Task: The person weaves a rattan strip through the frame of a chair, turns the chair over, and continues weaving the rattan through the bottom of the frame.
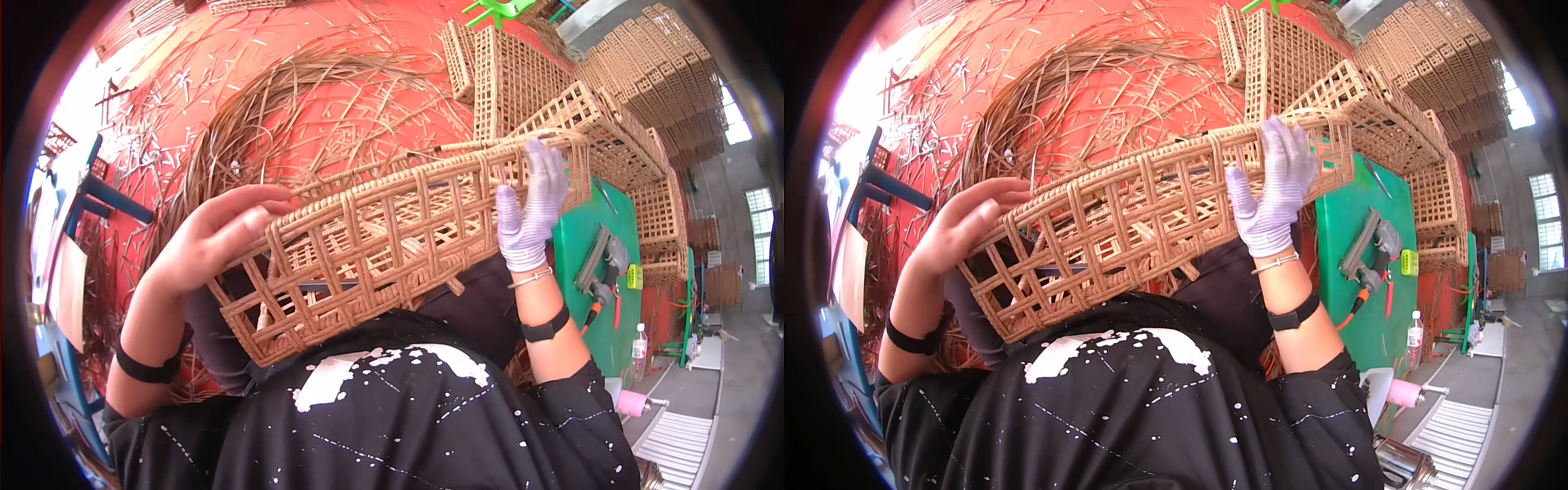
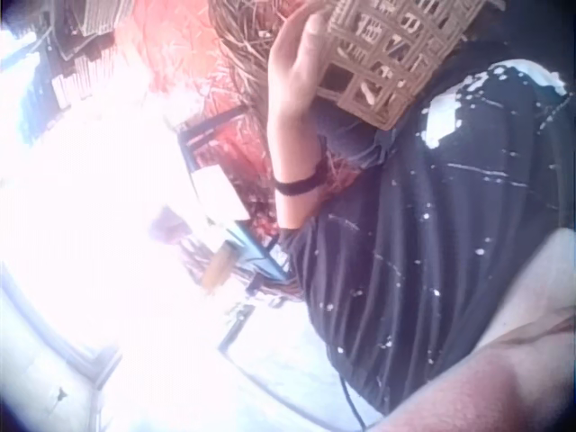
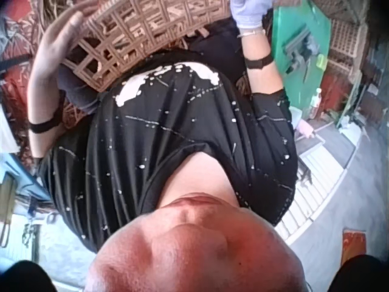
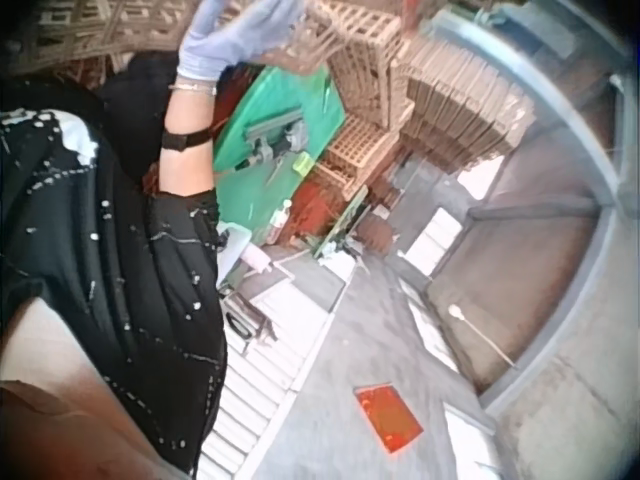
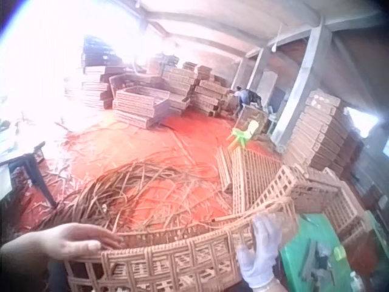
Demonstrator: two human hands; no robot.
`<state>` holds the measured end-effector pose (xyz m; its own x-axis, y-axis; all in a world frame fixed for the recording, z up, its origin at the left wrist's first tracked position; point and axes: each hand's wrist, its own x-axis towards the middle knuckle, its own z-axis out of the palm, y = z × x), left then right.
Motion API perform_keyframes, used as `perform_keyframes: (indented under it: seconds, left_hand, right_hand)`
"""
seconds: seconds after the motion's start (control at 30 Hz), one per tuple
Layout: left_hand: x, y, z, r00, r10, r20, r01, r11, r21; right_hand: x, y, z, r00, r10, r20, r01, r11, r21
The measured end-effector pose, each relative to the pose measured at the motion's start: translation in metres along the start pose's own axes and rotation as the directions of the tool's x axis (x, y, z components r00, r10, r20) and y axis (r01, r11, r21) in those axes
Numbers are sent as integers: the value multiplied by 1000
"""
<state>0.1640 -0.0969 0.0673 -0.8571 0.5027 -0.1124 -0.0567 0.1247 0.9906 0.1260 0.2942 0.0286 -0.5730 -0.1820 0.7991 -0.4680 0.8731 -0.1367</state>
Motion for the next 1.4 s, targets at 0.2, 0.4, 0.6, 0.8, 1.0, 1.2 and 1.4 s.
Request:
perform_keyframes:
  seconds: [0.2, 0.4, 0.6, 0.8, 1.0, 1.2, 1.4]
  left_hand:
    - [3, 7, 4, 997, 23, 68, -17, 996, -92]
    - [-1, 1, 27, 998, -46, -45, 35, 977, -208]
    - [5, -13, 74, 954, -136, -267, -12, 873, -488]
    - [32, -17, 115, 945, -182, -273, -73, 695, -716]
    - [90, -75, 87, 907, -360, 219, 417, 840, -347]
    - [183, -99, 105, 986, -146, 76, 163, 929, -331]
    - [238, -90, 146, 969, 79, 233, 68, 824, -562]
  right_hand:
    - [14, 13, 13, 988, -24, -151, 16, 999, -51]
    - [23, 57, 55, 839, 373, -395, -380, 923, 64]
    - [12, 81, 99, 151, 863, 481, -772, -201, 603]
    - [14, 43, 81, 273, 635, 722, -746, -334, 576]
    - [12, 41, 78, 289, 617, 732, -792, -275, 545]
    - [1, 52, 87, 344, 625, 701, -820, -164, 548]
    - [-8, 70, 90, 281, 427, 859, -876, -252, 412]
